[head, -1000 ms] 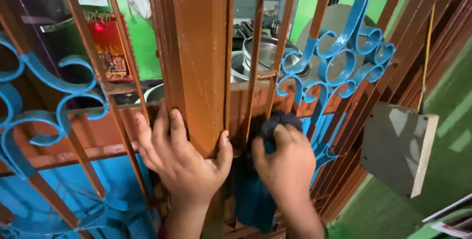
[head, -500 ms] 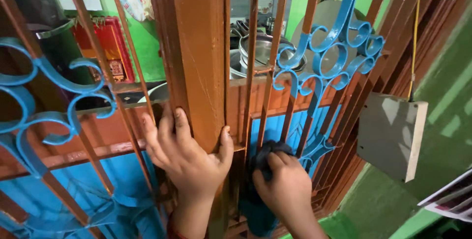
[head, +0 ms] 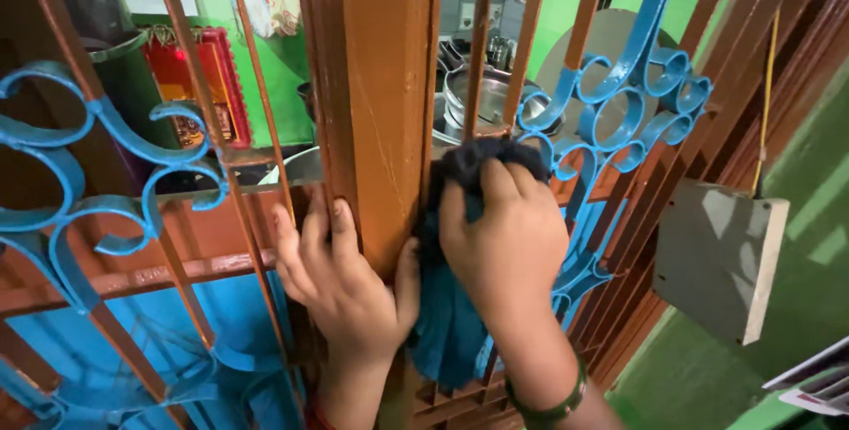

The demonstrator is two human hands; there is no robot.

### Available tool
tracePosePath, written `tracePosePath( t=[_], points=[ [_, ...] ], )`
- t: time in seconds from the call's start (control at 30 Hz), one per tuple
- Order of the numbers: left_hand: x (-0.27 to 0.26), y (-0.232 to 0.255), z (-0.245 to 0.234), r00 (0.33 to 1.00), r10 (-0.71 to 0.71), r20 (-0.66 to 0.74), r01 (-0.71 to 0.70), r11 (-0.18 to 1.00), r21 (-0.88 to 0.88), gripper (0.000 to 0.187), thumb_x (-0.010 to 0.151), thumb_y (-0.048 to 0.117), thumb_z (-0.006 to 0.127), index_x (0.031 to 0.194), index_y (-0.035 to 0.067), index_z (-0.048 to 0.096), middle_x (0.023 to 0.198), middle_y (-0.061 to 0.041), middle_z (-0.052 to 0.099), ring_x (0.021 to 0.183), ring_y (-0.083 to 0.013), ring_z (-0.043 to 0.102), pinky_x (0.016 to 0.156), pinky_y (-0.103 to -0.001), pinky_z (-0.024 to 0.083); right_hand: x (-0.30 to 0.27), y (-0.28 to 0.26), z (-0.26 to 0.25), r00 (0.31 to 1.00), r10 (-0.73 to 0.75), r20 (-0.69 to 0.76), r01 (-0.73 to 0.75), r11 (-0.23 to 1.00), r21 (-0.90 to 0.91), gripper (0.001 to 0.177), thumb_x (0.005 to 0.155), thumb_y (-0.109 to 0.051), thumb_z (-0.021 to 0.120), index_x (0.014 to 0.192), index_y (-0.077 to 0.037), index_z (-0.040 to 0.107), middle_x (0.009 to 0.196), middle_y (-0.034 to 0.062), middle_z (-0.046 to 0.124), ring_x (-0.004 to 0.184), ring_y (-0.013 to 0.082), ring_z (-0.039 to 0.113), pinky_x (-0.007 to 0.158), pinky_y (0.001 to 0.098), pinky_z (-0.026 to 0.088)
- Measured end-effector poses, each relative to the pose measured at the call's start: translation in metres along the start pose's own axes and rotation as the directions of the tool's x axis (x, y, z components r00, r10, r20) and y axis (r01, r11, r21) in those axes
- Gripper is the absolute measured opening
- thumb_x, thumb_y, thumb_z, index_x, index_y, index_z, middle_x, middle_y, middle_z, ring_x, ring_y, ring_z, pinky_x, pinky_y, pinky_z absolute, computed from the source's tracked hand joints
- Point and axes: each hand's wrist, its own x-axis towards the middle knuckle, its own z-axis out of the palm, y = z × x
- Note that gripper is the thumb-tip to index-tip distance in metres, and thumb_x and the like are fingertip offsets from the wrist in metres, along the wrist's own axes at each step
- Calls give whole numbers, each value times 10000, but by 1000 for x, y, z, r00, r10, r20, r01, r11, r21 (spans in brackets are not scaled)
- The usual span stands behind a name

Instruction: The person wipes a brown metal gate with blue decorative elements using a blue cloth. They systematically clean vertical bars and curved sections, moving from lower to upper areas and across different parts of the gate.

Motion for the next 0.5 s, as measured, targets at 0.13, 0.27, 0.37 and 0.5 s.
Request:
tracePosePath(
  t=[0.13, 0.27, 0.37, 0.5],
  points=[
    [1, 1, 1, 1000, -6, -16, 5, 1000, -6, 729, 1033, 428, 601, 1598, 80, 297, 1589, -242, 453, 1539, -502, 302, 1261, -588, 155, -29, 8, 7, 999, 21, 41, -21, 1000, -15, 201, 814, -217, 759, 809, -48, 651, 827, 149, 661, 783, 385, 636, 666, 468, 511],
    [1, 1, 1, 1000, -9, -12, 8, 1000, -19, 725, 1045, 430, 588, 1599, 74, 287, 1584, -241, 457, 1542, -494, 298, 1266, -584, 161, -62, 16, 10, 992, 25, 125, -22, 999, -26, 198, 808, -216, 753, 810, -49, 646, 828, 144, 661, 799, 378, 634, 675, 461, 515],
    [1, 3, -1, 1000, 1, -19, -2, 1000, -22, 718, 1050, 420, 591, 1598, 70, 287, 1583, -246, 459, 1539, -496, 300, 1266, -590, 168, -80, 22, 11, 982, 49, 181, -46, 999, -19, 191, 804, -220, 750, 822, -54, 659, 826, 140, 667, 799, 372, 640, 671, 455, 518],
    [1, 4, -1, 1000, 8, -24, -8, 1000, -4, 723, 1041, 422, 606, 1593, 73, 296, 1576, -249, 459, 1531, -493, 310, 1258, -592, 179, -98, 32, 11, 973, 74, 217, -79, 997, 15, 195, 783, -211, 753, 860, -47, 683, 842, 139, 681, 812, 374, 651, 674, 452, 522]
  ],
)
